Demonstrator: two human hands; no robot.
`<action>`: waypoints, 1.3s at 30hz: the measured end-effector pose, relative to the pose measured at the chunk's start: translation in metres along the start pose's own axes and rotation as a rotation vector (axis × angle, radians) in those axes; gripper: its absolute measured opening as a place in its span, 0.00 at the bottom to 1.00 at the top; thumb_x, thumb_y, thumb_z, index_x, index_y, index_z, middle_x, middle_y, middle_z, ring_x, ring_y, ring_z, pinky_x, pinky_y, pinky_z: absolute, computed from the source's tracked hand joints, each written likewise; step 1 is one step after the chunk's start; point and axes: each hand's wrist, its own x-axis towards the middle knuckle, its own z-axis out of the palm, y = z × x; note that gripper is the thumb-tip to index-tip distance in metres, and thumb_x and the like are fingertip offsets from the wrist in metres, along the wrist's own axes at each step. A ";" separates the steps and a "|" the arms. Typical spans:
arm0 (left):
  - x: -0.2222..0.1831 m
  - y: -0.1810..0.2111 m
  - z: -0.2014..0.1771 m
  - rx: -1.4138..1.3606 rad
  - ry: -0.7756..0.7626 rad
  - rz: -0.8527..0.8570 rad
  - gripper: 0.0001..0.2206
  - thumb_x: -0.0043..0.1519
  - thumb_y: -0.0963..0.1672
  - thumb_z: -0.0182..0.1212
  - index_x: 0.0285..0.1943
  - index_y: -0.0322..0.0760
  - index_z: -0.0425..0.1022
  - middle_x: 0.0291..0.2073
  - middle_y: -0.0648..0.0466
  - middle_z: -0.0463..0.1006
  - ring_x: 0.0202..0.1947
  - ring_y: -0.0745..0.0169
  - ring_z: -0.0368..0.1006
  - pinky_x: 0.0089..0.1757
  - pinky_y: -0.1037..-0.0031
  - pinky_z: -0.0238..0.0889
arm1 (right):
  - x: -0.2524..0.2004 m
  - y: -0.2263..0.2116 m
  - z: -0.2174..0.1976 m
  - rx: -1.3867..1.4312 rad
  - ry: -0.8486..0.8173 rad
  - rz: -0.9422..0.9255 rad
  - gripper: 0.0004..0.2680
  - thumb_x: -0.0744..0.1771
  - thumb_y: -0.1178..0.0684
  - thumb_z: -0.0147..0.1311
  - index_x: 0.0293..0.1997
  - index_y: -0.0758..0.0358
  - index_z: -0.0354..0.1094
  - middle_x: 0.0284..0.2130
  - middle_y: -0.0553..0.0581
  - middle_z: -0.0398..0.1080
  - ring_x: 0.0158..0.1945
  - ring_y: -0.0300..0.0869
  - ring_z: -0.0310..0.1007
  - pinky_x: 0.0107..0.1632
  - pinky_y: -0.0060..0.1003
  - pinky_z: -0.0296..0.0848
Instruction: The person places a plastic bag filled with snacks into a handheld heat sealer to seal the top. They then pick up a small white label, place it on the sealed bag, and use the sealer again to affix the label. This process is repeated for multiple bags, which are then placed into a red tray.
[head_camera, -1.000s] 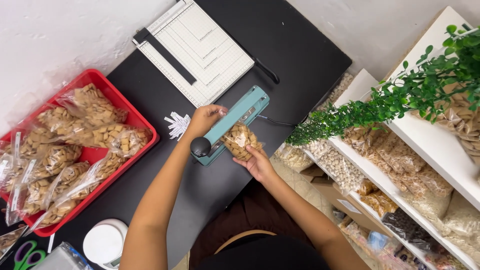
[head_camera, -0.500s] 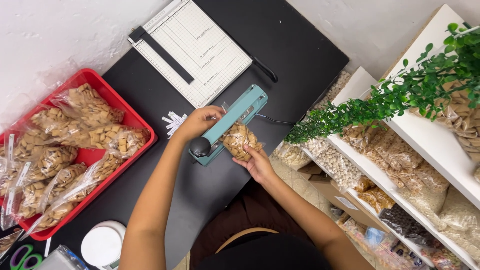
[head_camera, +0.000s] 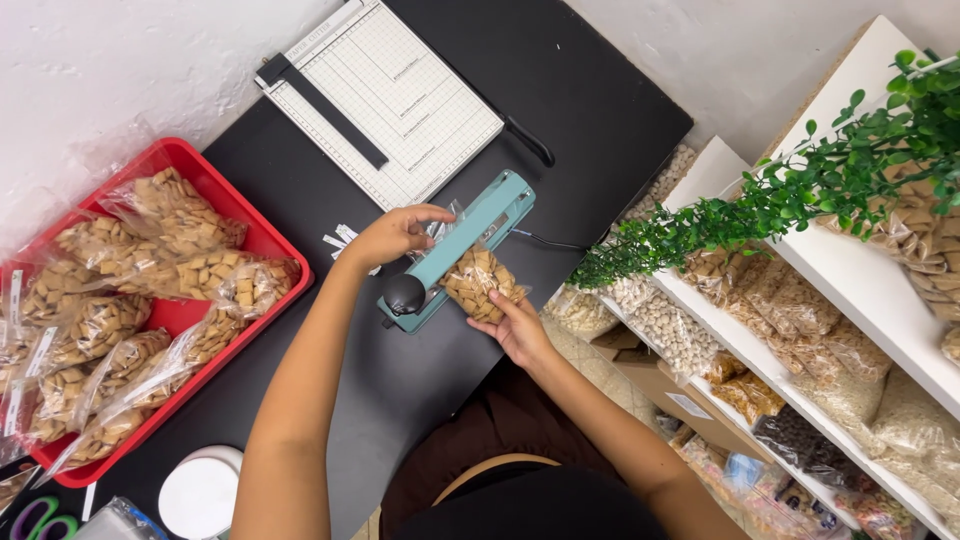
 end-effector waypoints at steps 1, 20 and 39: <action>0.001 -0.001 -0.001 -0.003 -0.002 0.000 0.21 0.57 0.33 0.56 0.60 0.33 0.77 0.58 0.50 0.77 0.27 0.68 0.72 0.30 0.80 0.67 | -0.001 -0.002 0.001 -0.001 0.003 0.000 0.16 0.68 0.54 0.58 0.60 0.66 0.60 0.53 0.75 0.71 0.54 0.61 0.75 0.54 0.63 0.75; 0.019 -0.031 -0.010 -0.021 0.055 -0.023 0.19 0.58 0.39 0.66 0.59 0.40 0.78 0.48 0.52 0.78 0.33 0.66 0.71 0.36 0.76 0.66 | 0.001 -0.012 0.002 -0.043 0.087 0.002 0.16 0.68 0.52 0.58 0.60 0.64 0.59 0.50 0.73 0.74 0.49 0.59 0.78 0.51 0.59 0.78; 0.026 -0.006 -0.010 -0.027 -0.023 0.037 0.18 0.58 0.40 0.66 0.59 0.40 0.79 0.59 0.48 0.76 0.42 0.58 0.78 0.42 0.71 0.70 | 0.004 -0.014 0.002 -0.064 0.075 0.014 0.15 0.69 0.52 0.56 0.60 0.62 0.60 0.51 0.73 0.73 0.50 0.59 0.78 0.51 0.60 0.77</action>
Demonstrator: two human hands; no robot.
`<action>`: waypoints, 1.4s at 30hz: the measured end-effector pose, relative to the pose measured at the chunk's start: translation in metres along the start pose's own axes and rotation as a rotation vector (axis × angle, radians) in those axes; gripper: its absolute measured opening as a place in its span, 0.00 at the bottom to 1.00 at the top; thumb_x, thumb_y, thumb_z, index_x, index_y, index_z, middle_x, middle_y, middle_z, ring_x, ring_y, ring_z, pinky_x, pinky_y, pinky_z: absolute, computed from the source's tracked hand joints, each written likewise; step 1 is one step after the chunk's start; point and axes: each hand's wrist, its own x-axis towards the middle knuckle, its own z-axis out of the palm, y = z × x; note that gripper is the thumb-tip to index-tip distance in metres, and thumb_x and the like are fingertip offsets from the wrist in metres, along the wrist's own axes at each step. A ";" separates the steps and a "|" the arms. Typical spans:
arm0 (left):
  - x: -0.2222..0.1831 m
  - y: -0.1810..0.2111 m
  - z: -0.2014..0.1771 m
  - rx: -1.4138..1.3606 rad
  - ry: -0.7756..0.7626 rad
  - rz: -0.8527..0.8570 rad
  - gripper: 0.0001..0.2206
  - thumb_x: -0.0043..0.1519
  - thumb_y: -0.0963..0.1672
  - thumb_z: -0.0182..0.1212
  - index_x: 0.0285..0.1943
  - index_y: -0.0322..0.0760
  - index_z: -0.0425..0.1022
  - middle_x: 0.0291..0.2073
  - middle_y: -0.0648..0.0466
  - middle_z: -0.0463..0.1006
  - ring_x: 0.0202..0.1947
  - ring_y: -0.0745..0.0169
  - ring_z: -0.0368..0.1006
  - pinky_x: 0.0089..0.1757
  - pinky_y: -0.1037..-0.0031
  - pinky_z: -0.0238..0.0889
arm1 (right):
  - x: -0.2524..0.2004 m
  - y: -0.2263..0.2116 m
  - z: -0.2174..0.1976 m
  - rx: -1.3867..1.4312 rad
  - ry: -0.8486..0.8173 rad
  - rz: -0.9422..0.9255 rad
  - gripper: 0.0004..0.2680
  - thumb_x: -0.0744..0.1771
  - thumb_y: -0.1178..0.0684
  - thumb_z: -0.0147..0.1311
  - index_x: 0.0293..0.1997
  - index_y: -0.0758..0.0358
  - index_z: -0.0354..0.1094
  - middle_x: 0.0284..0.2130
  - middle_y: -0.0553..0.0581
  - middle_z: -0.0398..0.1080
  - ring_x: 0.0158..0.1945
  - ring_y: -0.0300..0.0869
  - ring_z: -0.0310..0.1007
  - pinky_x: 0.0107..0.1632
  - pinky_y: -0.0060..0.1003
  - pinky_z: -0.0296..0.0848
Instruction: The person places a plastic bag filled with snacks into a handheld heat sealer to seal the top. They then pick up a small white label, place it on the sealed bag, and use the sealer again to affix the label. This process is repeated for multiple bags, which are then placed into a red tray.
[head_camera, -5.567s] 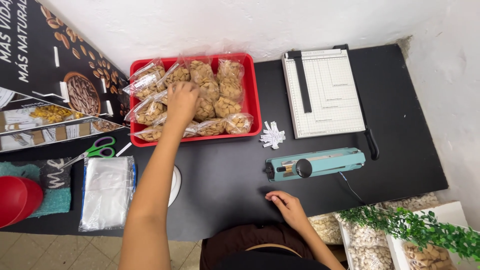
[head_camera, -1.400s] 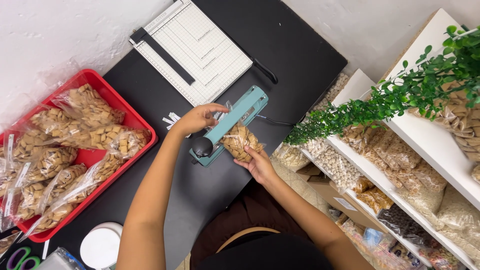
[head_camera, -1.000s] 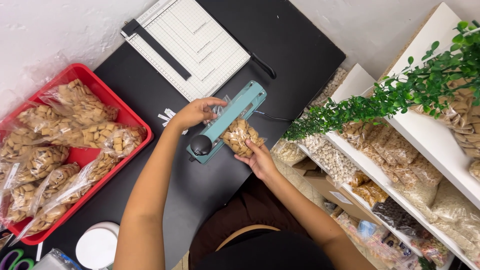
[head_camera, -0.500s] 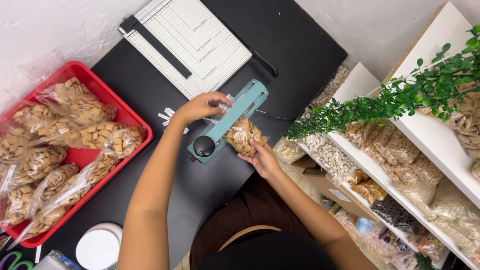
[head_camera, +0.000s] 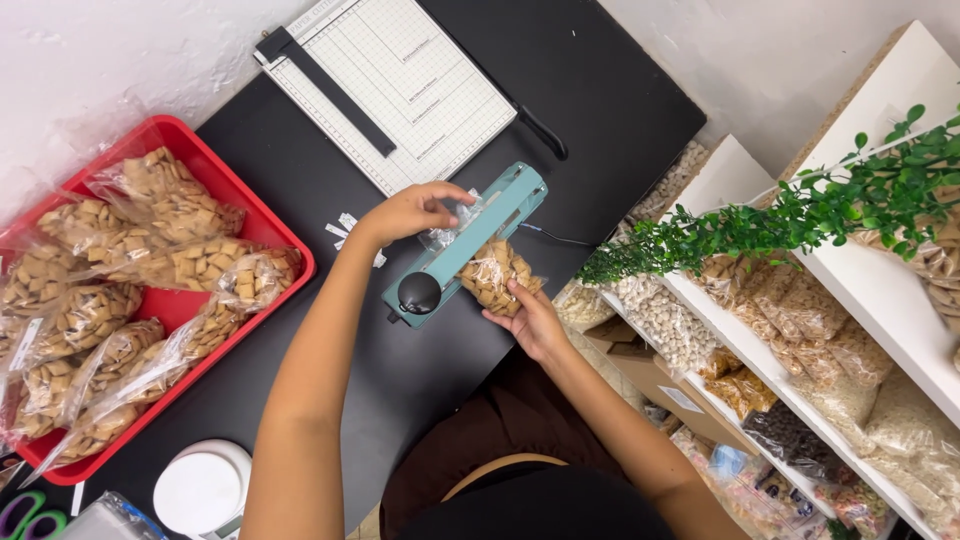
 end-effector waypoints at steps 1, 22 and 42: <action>-0.007 0.005 0.000 0.000 0.003 0.001 0.18 0.58 0.40 0.66 0.59 0.40 0.79 0.59 0.48 0.76 0.42 0.58 0.78 0.42 0.71 0.70 | 0.001 0.001 -0.003 -0.001 -0.002 0.001 0.15 0.69 0.52 0.56 0.60 0.62 0.60 0.51 0.73 0.73 0.50 0.59 0.78 0.51 0.60 0.77; -0.047 -0.041 0.015 -0.173 0.226 -0.178 0.25 0.54 0.38 0.71 0.61 0.36 0.71 0.31 0.47 0.83 0.30 0.63 0.80 0.39 0.78 0.75 | 0.005 0.008 -0.009 0.063 -0.048 0.008 0.16 0.69 0.52 0.54 0.63 0.63 0.58 0.55 0.73 0.70 0.55 0.61 0.75 0.56 0.62 0.74; -0.049 -0.072 0.030 0.205 0.428 -0.107 0.07 0.57 0.43 0.68 0.41 0.45 0.76 0.22 0.57 0.81 0.28 0.65 0.76 0.39 0.76 0.64 | 0.032 -0.145 0.122 -1.743 -0.435 -1.044 0.06 0.70 0.44 0.54 0.45 0.47 0.77 0.45 0.47 0.76 0.56 0.47 0.71 0.59 0.53 0.64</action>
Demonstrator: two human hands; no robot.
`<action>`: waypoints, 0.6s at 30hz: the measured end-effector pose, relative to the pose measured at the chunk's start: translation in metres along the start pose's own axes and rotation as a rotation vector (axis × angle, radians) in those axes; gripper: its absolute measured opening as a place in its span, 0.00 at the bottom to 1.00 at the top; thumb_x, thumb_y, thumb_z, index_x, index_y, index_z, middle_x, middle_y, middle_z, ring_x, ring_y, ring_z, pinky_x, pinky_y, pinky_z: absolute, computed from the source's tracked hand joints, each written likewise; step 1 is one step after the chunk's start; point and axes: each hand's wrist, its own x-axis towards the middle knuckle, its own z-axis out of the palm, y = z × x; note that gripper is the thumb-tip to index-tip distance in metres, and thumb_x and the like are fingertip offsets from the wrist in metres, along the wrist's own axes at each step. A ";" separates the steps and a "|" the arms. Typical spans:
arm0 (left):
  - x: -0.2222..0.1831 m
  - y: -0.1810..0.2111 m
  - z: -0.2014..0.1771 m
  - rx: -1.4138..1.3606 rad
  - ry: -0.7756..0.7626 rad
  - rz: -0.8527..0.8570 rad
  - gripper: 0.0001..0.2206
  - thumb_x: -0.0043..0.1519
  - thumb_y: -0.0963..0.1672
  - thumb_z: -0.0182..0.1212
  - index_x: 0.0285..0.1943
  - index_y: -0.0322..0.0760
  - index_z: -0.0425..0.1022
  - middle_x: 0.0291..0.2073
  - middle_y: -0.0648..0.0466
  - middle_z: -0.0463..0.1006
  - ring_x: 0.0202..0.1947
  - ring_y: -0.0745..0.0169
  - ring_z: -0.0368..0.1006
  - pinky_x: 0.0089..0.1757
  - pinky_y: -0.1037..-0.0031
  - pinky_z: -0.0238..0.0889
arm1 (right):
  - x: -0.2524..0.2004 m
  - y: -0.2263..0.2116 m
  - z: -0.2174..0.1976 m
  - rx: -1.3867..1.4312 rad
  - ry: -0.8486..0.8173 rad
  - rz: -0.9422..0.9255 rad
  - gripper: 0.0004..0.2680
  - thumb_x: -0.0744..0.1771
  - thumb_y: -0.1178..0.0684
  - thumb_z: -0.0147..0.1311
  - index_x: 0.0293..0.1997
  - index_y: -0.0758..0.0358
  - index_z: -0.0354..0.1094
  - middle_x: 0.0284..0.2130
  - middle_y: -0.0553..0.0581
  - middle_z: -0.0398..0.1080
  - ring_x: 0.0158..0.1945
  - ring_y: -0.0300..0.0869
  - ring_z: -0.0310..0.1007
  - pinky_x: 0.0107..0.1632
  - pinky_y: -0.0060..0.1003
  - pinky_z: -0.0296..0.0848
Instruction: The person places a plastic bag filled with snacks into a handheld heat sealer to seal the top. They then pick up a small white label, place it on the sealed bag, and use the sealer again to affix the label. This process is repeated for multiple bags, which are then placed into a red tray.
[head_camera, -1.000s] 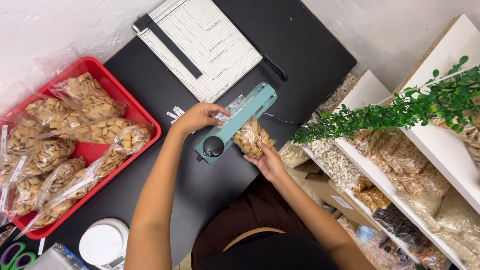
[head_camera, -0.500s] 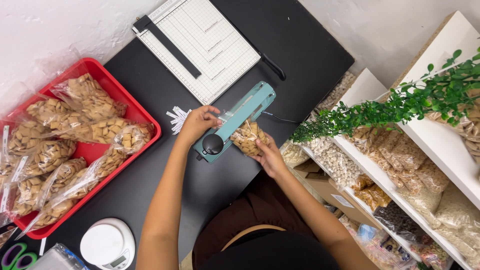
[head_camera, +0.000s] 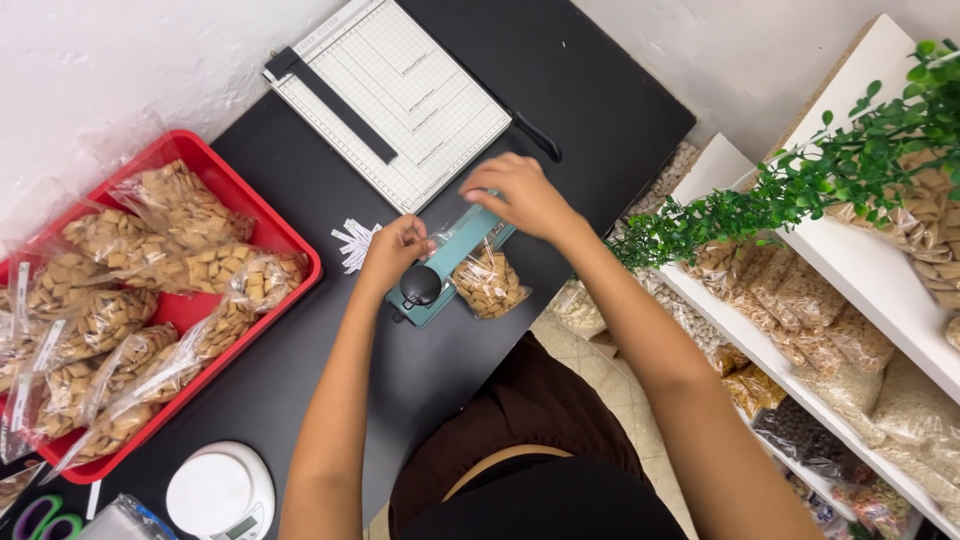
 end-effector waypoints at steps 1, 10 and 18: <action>0.000 -0.002 0.001 0.005 0.000 0.004 0.07 0.57 0.43 0.68 0.41 0.45 0.76 0.22 0.57 0.81 0.28 0.65 0.76 0.39 0.76 0.64 | 0.015 0.004 0.004 0.000 0.006 -0.001 0.06 0.70 0.44 0.54 0.45 0.47 0.77 0.45 0.47 0.76 0.56 0.47 0.71 0.59 0.53 0.64; -0.001 -0.005 0.003 0.016 0.041 -0.017 0.05 0.58 0.43 0.68 0.39 0.50 0.77 0.20 0.59 0.81 0.28 0.67 0.75 0.38 0.79 0.62 | 0.091 0.036 0.046 -0.197 -0.904 0.242 0.09 0.65 0.40 0.53 0.37 0.41 0.82 0.33 0.48 0.80 0.44 0.50 0.79 0.53 0.48 0.70; -0.004 -0.003 -0.001 -0.047 0.066 -0.049 0.07 0.60 0.42 0.66 0.44 0.49 0.80 0.27 0.57 0.84 0.30 0.68 0.77 0.40 0.78 0.65 | 0.091 0.052 0.057 -0.241 -0.848 0.131 0.01 0.60 0.52 0.67 0.27 0.50 0.80 0.22 0.52 0.77 0.33 0.50 0.80 0.42 0.41 0.76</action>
